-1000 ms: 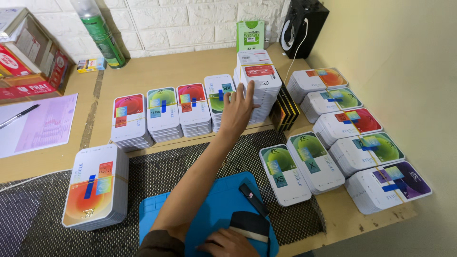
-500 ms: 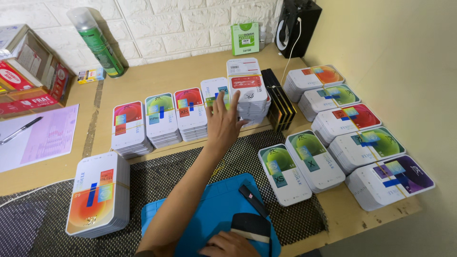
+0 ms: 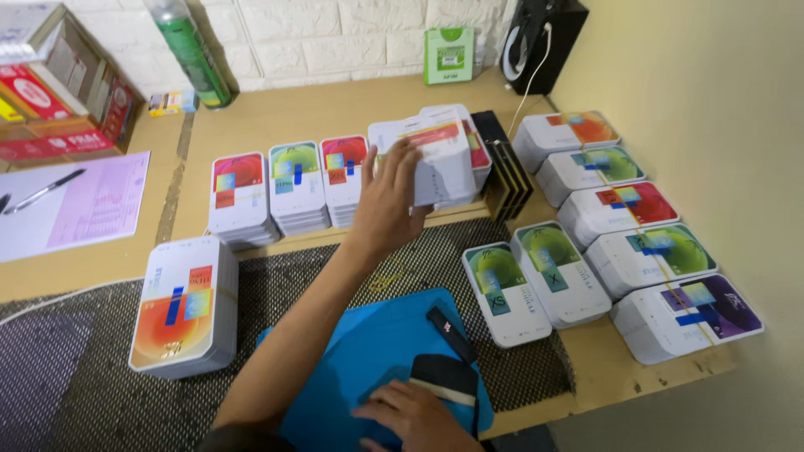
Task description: The person organizes stacks of smartphone boxes, opens a box to retrieve a screen assembly, peels off a protective film, and uses a handheld tool to clean or test the component.
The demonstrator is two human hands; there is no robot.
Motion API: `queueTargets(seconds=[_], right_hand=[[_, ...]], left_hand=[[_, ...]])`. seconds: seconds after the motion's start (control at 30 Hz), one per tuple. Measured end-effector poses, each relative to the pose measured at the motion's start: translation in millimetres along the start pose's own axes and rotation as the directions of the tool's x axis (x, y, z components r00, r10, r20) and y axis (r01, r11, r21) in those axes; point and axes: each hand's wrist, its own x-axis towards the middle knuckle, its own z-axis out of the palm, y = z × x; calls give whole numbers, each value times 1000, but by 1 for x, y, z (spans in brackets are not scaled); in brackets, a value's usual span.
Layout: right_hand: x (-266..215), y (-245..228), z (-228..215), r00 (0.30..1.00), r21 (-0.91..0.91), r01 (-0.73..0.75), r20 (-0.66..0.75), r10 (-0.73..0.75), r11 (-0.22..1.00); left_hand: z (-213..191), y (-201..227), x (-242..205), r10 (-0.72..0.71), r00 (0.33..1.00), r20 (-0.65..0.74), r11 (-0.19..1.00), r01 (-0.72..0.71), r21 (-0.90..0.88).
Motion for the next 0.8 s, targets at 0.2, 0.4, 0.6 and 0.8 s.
queueTargets(seconds=[0.2,0.4,0.6,0.8], right_hand=[[-1,-12,3,950,160,27,-312,24,987],[-5,-7,0,777,258,33,-615,137,966],[6,-14,2,928,420,-70,-305,213,905],[16,-2,17,934,129,-92,-331,131,987]], left_hand=[[-153,34,-12,-73,996,-41,926,52,-373],[-221,51,-70,-227,930,289,826,341,-449],[-219,56,-124,-110,932,346,789,293,-539],[-197,64,-171,-279,898,340,668,436,-604]])
